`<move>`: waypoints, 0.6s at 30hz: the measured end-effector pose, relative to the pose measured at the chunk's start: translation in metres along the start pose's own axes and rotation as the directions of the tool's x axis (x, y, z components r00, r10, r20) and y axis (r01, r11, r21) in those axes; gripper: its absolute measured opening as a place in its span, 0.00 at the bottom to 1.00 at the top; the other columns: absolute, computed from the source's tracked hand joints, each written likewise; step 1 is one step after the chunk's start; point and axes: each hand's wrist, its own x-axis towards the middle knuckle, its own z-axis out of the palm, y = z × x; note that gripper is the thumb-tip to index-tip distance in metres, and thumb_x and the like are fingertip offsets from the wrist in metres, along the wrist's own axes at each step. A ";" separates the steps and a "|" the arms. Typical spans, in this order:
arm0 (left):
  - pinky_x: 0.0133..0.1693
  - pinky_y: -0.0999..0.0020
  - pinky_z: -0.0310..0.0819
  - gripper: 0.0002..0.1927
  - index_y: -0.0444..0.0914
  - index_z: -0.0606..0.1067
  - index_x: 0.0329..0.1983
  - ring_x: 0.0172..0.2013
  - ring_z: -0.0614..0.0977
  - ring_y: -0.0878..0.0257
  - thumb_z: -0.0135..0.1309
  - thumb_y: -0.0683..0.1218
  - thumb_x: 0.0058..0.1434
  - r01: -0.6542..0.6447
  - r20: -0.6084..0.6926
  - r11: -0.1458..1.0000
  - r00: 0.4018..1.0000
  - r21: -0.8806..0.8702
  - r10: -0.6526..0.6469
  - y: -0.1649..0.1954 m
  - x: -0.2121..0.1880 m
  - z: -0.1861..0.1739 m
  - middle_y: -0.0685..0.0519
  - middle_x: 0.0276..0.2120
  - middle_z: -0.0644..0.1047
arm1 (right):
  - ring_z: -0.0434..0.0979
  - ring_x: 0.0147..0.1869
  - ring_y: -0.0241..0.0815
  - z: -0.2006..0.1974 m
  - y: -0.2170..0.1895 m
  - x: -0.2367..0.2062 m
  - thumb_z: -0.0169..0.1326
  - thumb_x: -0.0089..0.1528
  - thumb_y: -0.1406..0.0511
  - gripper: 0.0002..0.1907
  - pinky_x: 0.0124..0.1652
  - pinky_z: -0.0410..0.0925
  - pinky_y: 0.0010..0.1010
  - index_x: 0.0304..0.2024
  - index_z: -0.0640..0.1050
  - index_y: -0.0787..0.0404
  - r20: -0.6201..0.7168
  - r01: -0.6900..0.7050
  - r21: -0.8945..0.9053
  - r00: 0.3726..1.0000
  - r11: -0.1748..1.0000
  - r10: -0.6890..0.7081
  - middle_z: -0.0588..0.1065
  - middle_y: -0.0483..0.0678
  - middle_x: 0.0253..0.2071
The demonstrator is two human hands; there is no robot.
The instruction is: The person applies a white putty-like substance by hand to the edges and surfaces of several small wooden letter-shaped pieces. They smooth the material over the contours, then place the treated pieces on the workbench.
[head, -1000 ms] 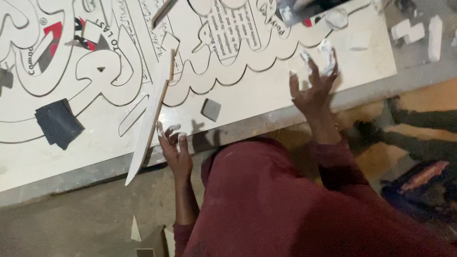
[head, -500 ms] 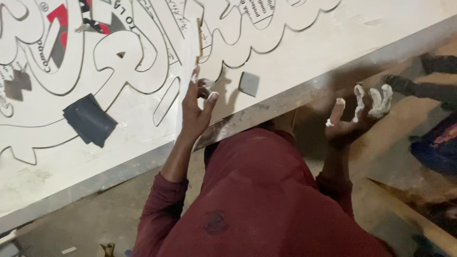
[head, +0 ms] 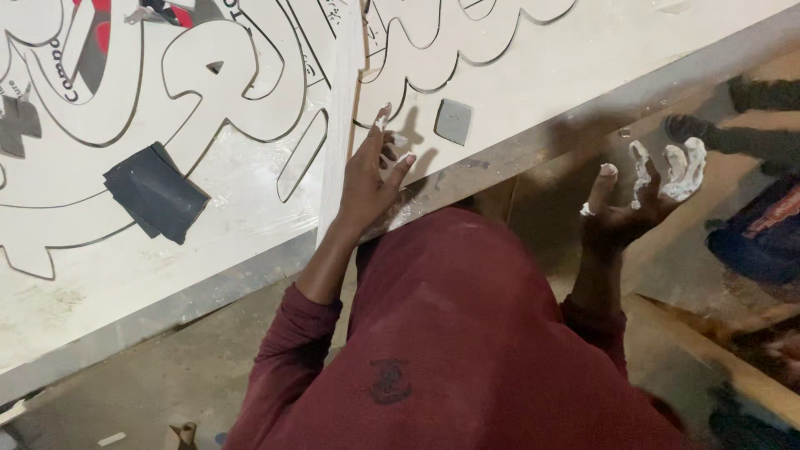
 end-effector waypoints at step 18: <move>0.54 0.51 0.69 0.36 0.28 0.58 0.67 0.48 0.76 0.45 0.63 0.43 0.62 -0.007 -0.295 0.864 0.938 0.503 0.179 0.015 0.259 0.055 0.41 0.44 0.79 | 0.59 0.78 0.64 -0.002 0.050 0.078 0.60 0.70 0.66 0.13 0.73 0.57 0.57 0.57 0.82 0.62 0.104 0.246 -0.035 0.965 0.969 -0.241 0.67 0.56 0.68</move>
